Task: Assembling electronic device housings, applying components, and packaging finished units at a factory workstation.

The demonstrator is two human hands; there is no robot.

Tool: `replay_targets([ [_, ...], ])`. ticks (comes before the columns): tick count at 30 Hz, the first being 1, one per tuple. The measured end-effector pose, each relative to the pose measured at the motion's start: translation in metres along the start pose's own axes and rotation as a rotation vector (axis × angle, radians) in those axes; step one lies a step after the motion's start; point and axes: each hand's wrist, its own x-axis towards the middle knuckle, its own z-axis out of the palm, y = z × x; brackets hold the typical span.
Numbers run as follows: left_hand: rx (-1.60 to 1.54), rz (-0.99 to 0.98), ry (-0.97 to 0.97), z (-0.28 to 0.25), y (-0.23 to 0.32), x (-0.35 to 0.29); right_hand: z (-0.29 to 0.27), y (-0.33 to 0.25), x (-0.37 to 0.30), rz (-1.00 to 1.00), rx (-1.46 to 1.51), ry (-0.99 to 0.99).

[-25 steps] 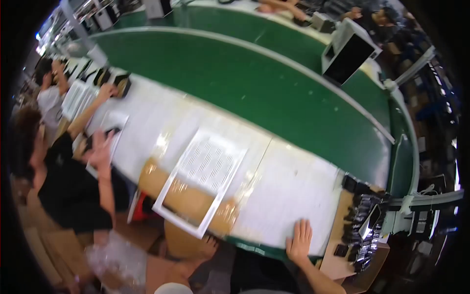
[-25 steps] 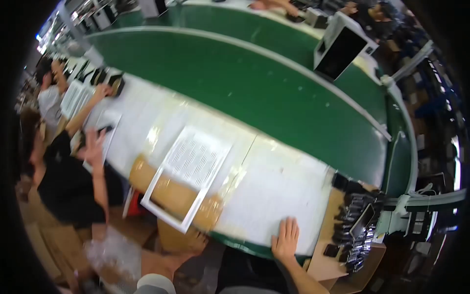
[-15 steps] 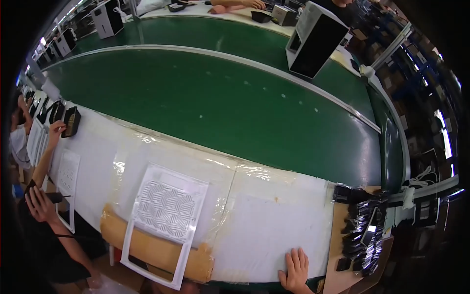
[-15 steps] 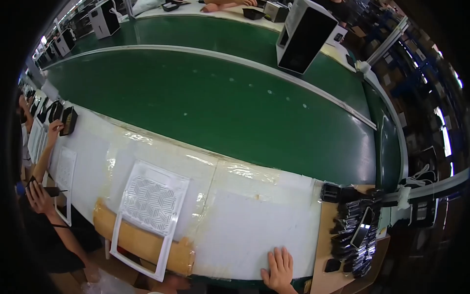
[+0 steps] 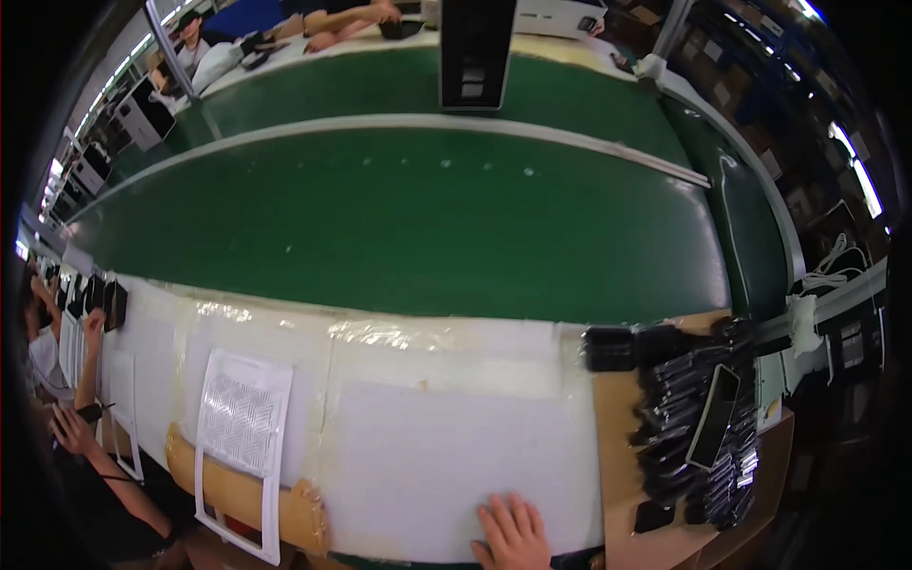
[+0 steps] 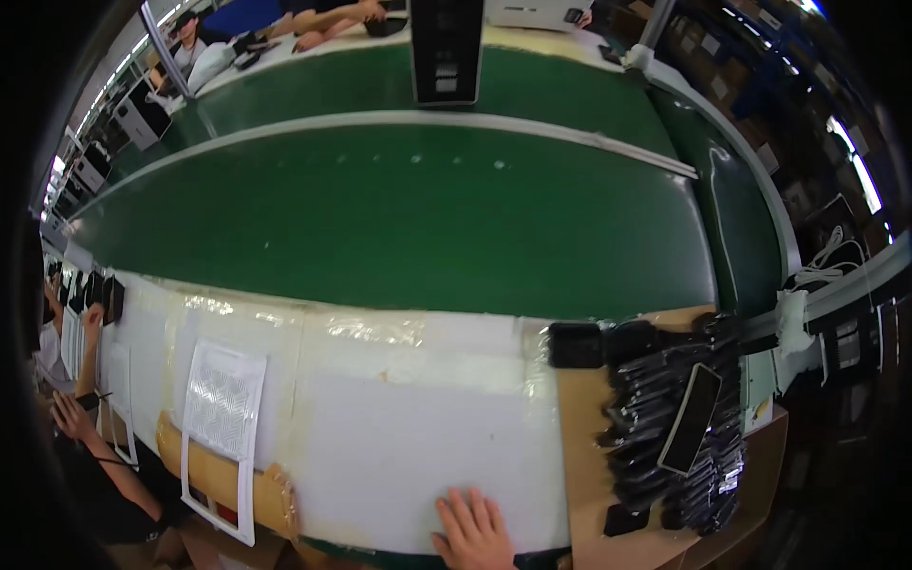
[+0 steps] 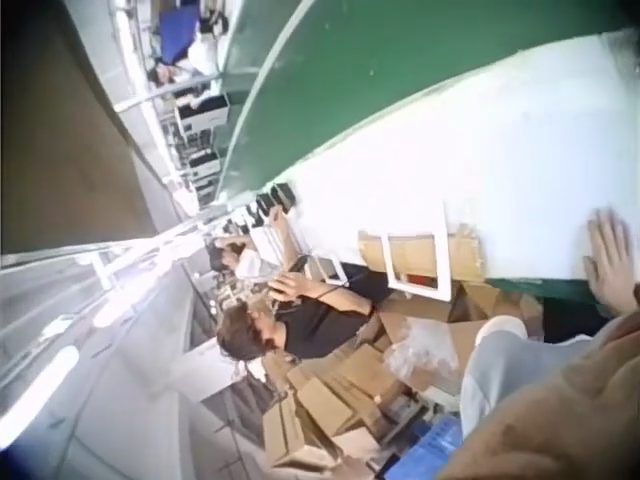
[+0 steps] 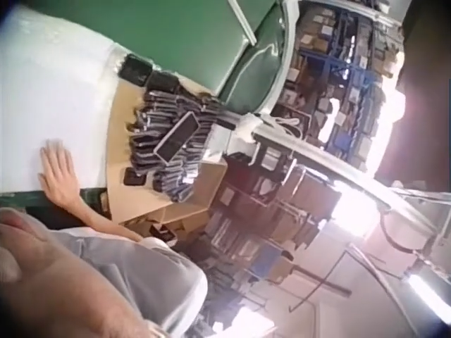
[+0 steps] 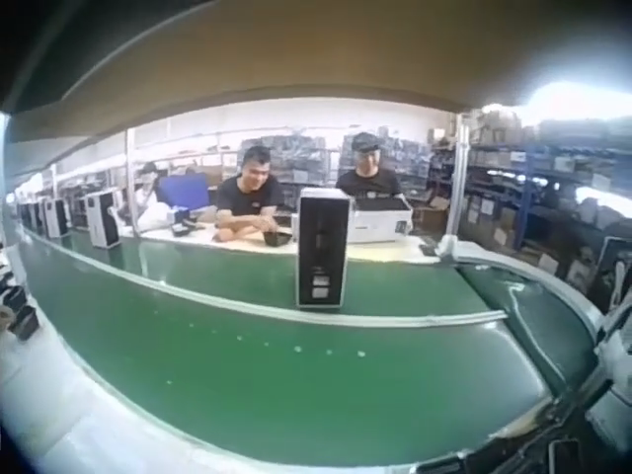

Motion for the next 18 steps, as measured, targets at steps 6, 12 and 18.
replay_targets([
  [6, 0.154, 0.009, -0.22, 0.014, 0.018, 0.1, 0.004, 0.007, -0.004, 0.147, -0.026, -0.004],
  [12, 0.462, -0.082, -0.75, 0.072, -0.025, 0.2, 0.015, 0.012, 0.005, 0.034, 0.087, -0.029],
  [18, 0.674, 0.038, -0.746, 0.032, 0.015, 0.267, 0.019, 0.013, -0.006, -0.011, -0.028, 0.168],
])
